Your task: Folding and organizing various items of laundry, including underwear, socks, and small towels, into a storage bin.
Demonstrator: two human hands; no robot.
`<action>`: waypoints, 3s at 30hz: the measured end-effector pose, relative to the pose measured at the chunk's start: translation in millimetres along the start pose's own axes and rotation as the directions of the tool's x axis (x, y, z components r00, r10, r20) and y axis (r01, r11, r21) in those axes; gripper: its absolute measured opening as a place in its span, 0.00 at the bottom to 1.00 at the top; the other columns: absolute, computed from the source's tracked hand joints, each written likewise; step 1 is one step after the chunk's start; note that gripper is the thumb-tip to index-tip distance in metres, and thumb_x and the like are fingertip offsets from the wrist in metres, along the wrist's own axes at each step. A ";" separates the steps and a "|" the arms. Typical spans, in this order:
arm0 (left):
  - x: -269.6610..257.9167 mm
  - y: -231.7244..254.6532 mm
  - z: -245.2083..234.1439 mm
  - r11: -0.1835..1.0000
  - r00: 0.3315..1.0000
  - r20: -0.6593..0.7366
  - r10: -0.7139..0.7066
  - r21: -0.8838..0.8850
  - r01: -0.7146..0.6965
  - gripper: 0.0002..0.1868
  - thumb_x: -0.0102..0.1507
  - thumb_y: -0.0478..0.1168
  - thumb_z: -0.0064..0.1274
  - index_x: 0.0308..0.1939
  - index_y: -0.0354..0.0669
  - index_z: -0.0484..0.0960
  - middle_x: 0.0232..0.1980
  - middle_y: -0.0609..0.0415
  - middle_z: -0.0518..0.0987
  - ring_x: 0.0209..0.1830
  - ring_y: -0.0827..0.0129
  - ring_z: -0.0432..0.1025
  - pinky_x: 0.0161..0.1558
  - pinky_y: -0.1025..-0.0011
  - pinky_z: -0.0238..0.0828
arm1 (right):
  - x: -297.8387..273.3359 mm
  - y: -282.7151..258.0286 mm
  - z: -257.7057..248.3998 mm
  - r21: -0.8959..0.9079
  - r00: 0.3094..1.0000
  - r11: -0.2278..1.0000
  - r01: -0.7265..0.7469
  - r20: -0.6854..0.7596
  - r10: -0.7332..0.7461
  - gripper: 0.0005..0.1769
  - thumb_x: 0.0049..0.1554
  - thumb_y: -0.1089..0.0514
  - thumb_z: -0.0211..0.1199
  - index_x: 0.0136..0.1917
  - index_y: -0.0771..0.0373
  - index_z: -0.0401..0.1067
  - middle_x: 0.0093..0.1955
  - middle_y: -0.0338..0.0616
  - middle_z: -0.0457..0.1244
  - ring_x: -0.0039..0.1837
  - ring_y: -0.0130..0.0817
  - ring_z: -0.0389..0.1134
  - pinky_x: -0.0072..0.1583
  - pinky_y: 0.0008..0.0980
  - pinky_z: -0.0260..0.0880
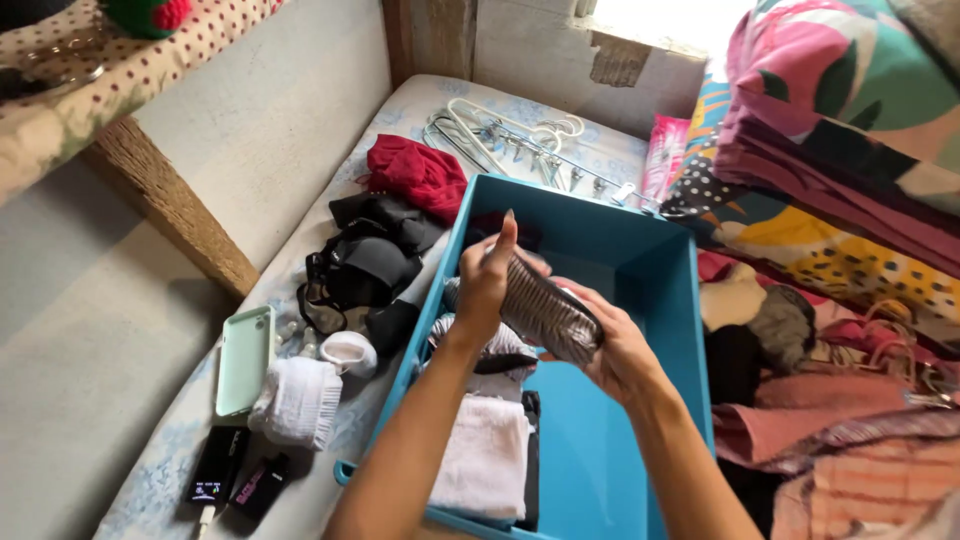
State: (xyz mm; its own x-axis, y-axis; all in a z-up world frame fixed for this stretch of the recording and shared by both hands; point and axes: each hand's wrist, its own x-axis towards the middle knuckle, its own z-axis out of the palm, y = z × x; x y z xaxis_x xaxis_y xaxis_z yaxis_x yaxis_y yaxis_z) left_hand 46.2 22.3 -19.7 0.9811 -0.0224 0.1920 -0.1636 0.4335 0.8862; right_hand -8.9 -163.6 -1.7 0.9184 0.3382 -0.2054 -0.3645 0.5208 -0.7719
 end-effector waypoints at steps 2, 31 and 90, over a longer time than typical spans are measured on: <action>29.2 -17.8 -17.4 0.993 0.994 0.018 0.104 0.054 -0.105 0.30 0.71 0.63 0.45 0.47 0.36 0.75 0.45 0.41 0.80 0.41 0.66 0.77 0.46 0.68 0.74 | 35.0 4.7 -22.4 -0.032 0.999 0.999 0.033 -0.019 -0.034 0.22 0.63 0.58 0.54 0.67 0.71 0.69 0.62 0.55 0.68 0.60 0.47 0.69 0.59 0.48 0.69; -18.0 -49.2 -14.6 -0.152 0.927 0.354 -0.126 0.916 -0.371 0.48 0.62 0.68 0.49 0.76 0.44 0.54 0.78 0.40 0.54 0.79 0.45 0.44 0.73 0.39 0.34 | 44.6 11.3 -70.9 -0.907 0.804 0.078 0.413 0.323 -0.500 0.38 0.60 0.47 0.67 0.78 0.59 0.59 0.80 0.57 0.53 0.79 0.49 0.54 0.75 0.44 0.55; -283.7 4.6 513.4 0.959 -0.471 0.881 -0.046 -0.093 -0.268 0.37 0.57 0.58 0.68 0.54 0.27 0.80 0.52 0.46 0.82 0.53 0.66 0.76 0.56 0.70 0.73 | -637.8 -311.1 -297.3 -0.970 0.726 0.162 0.182 0.021 -0.688 0.07 0.51 0.64 0.67 0.38 0.72 0.74 0.37 0.47 0.65 0.41 0.33 0.63 0.45 0.33 0.59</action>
State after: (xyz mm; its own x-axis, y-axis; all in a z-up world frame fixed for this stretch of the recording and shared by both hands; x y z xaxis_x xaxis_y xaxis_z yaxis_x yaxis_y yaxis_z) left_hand -285.8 -431.9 146.5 -0.5451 -0.8033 0.2399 -0.4104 0.5052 0.7592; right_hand -435.4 -774.4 190.6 0.9139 -0.0965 0.3944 0.2572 -0.6141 -0.7461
